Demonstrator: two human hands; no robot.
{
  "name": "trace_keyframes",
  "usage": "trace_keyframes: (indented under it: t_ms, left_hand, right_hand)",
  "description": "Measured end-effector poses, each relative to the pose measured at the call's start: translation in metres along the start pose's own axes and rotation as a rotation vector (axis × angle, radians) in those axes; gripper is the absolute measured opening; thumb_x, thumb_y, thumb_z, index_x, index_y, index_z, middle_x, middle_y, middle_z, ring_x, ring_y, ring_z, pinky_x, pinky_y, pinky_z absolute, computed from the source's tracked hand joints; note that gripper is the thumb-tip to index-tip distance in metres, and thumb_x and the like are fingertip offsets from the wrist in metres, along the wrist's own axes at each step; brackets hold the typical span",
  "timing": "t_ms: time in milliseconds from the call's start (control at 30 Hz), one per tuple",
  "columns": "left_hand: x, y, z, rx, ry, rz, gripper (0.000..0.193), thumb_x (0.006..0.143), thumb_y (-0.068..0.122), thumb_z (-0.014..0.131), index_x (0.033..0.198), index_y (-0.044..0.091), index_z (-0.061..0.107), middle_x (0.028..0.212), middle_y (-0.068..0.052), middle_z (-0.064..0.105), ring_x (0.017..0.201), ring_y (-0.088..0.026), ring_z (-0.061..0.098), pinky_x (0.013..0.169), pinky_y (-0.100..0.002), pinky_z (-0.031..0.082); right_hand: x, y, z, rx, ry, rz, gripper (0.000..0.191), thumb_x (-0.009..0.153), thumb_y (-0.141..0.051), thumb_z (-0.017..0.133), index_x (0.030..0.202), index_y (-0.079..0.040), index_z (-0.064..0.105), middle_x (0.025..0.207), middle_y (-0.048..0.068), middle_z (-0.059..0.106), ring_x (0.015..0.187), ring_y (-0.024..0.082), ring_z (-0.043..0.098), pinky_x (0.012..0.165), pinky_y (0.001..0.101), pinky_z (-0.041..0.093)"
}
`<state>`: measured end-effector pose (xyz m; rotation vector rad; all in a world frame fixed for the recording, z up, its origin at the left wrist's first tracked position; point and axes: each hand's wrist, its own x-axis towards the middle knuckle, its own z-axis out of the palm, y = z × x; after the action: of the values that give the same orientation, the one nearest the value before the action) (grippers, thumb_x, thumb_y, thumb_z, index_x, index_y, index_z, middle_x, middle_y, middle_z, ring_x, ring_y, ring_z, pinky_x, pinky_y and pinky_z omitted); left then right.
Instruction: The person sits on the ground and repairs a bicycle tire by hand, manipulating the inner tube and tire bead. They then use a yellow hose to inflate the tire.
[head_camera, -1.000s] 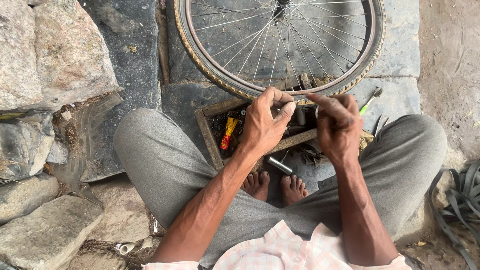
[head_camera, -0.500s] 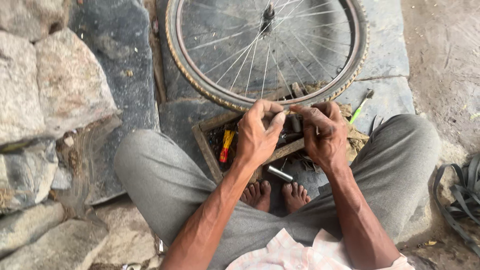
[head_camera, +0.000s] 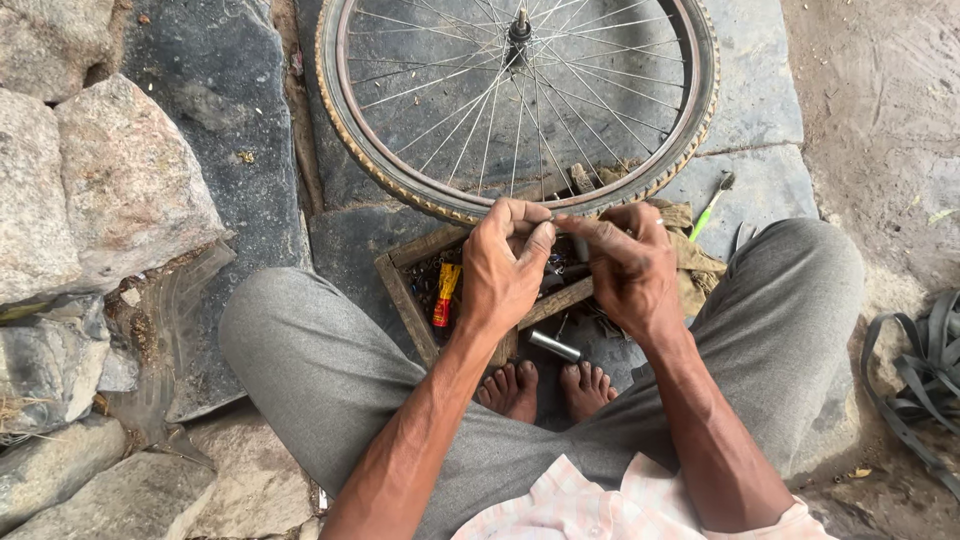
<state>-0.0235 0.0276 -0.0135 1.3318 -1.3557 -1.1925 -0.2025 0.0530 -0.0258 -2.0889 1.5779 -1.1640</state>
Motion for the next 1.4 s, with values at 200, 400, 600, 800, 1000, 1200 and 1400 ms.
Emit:
trace_keyframes:
  t_ms: [200,400,600,800,1000,1200,1400]
  left_hand:
    - [0.000,0.005,-0.002,0.024,-0.054,-0.032,0.018,0.093,0.015,0.072,0.105,0.003,0.068,0.086,-0.006,0.075,0.069,-0.010,0.064,0.061,-0.029,0.052]
    - [-0.002,0.003,0.001,0.055,-0.107,0.148,0.017,0.098,0.015,0.070,0.108,0.003,0.065,0.096,-0.007,0.074,0.085,-0.014,0.071,0.068,-0.031,0.056]
    - [-0.004,0.000,0.003,0.142,-0.169,0.163,0.014,0.098,0.014,0.067,0.107,0.004,0.065,0.094,-0.007,0.075,0.087,-0.019,0.075,0.069,-0.037,0.061]
    - [-0.001,-0.003,0.004,0.246,-0.148,0.079,0.032,0.104,0.032,0.058,0.094,0.002,0.066,0.079,-0.010,0.073,0.071,-0.020,0.073,0.064,-0.039,0.056]
    - [0.000,-0.009,0.004,0.158,-0.186,-0.090,0.057,0.109,0.046,0.047,0.077,0.001,0.060,0.062,-0.010,0.057,0.057,-0.020,0.054,0.056,-0.039,0.046]
    - [0.000,-0.010,0.003,0.194,-0.140,0.055,0.054,0.109,0.046,0.044,0.078,0.004,0.057,0.064,-0.006,0.058,0.058,-0.017,0.057,0.056,-0.037,0.047]
    - [-0.003,-0.006,0.008,0.282,-0.151,0.108,0.044,0.108,0.040,0.049,0.087,0.002,0.053,0.065,-0.010,0.057,0.057,-0.020,0.058,0.054,-0.041,0.045]
  right_hand:
    - [0.007,0.012,-0.008,0.201,-0.061,0.475,0.018,0.102,-0.010,0.068,0.116,-0.014,0.077,0.081,0.003,0.059,0.068,0.012,0.048,0.054,0.0261,0.039]
    - [0.007,0.007,-0.004,1.047,-0.088,0.778,0.020,0.100,-0.019,0.070,0.107,-0.001,0.073,0.078,-0.001,0.064,0.064,0.006,0.047,0.056,0.0225,0.038]
    - [0.007,0.001,-0.002,0.744,-0.159,0.720,0.023,0.099,-0.024,0.072,0.092,-0.003,0.072,0.074,-0.003,0.062,0.064,0.003,0.046,0.055,0.0216,0.037]
    - [0.006,0.003,-0.005,0.575,-0.186,0.552,0.020,0.097,-0.023,0.071,0.098,-0.003,0.074,0.082,-0.003,0.069,0.075,0.004,0.059,0.068,0.0228,0.051]
    - [0.004,0.007,-0.008,0.384,-0.195,0.332,0.014,0.094,-0.014,0.076,0.100,-0.002,0.074,0.091,0.003,0.067,0.081,0.010,0.061,0.069,0.0258,0.051]
    - [0.004,0.005,-0.015,0.437,-0.102,0.321,0.013,0.095,-0.009,0.070,0.106,-0.003,0.074,0.099,0.003,0.067,0.087,0.007,0.065,0.076,0.0220,0.055]
    - [0.006,-0.008,-0.011,0.248,-0.104,0.303,0.014,0.089,-0.008,0.074,0.102,-0.002,0.075,0.089,0.004,0.064,0.068,0.010,0.059,0.059,0.0259,0.049]
